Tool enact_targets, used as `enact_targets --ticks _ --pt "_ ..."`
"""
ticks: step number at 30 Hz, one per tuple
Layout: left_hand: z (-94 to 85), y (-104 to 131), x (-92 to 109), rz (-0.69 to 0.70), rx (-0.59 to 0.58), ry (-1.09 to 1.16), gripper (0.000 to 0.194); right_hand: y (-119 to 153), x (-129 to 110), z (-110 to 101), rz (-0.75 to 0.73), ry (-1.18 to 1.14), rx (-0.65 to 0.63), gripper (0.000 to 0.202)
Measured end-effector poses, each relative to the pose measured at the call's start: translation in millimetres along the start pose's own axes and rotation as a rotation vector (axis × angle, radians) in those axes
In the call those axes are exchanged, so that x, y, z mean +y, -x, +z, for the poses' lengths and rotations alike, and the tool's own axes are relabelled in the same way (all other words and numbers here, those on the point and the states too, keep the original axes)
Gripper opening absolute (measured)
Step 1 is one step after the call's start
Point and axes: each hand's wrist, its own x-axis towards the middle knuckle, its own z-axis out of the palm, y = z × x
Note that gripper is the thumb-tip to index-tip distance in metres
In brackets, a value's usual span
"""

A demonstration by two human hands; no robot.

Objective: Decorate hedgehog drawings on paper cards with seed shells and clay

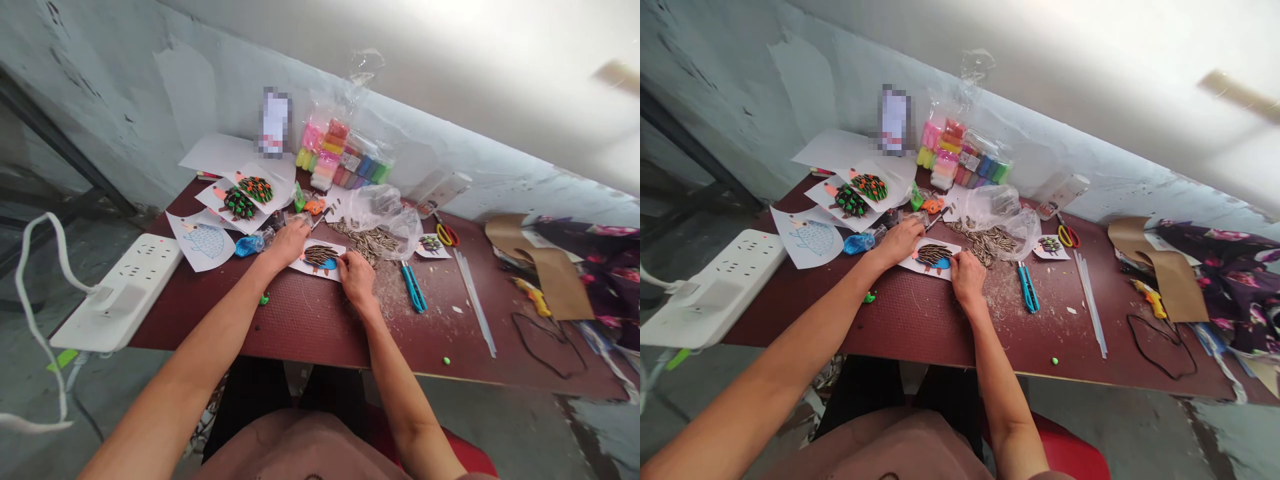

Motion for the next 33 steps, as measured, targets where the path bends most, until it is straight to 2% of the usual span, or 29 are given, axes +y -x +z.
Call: enact_targets --ticks 6,11,15,27,30,33 --pt "-1.0 1 1 0.000 0.003 0.002 0.026 3 10 -12 0.041 -0.046 0.072 0.017" --pt "0.5 0 0 0.009 -0.008 -0.042 0.023 -6 25 -24 0.089 0.002 0.148 0.020" --pt "1.4 0 0 -0.004 -0.007 -0.051 0.024 -19 27 -29 0.114 0.097 0.078 0.022" --pt "-1.4 -2 3 -0.027 0.011 -0.053 0.026 -45 10 -31 0.053 0.339 -0.196 0.026" --pt "-3.5 1 3 -0.016 0.018 -0.024 0.027 -44 13 -29 0.023 0.343 -0.201 0.024" --pt "-7.6 5 1 0.001 0.017 0.019 0.029 -41 22 -28 -0.051 0.243 -0.102 0.021"
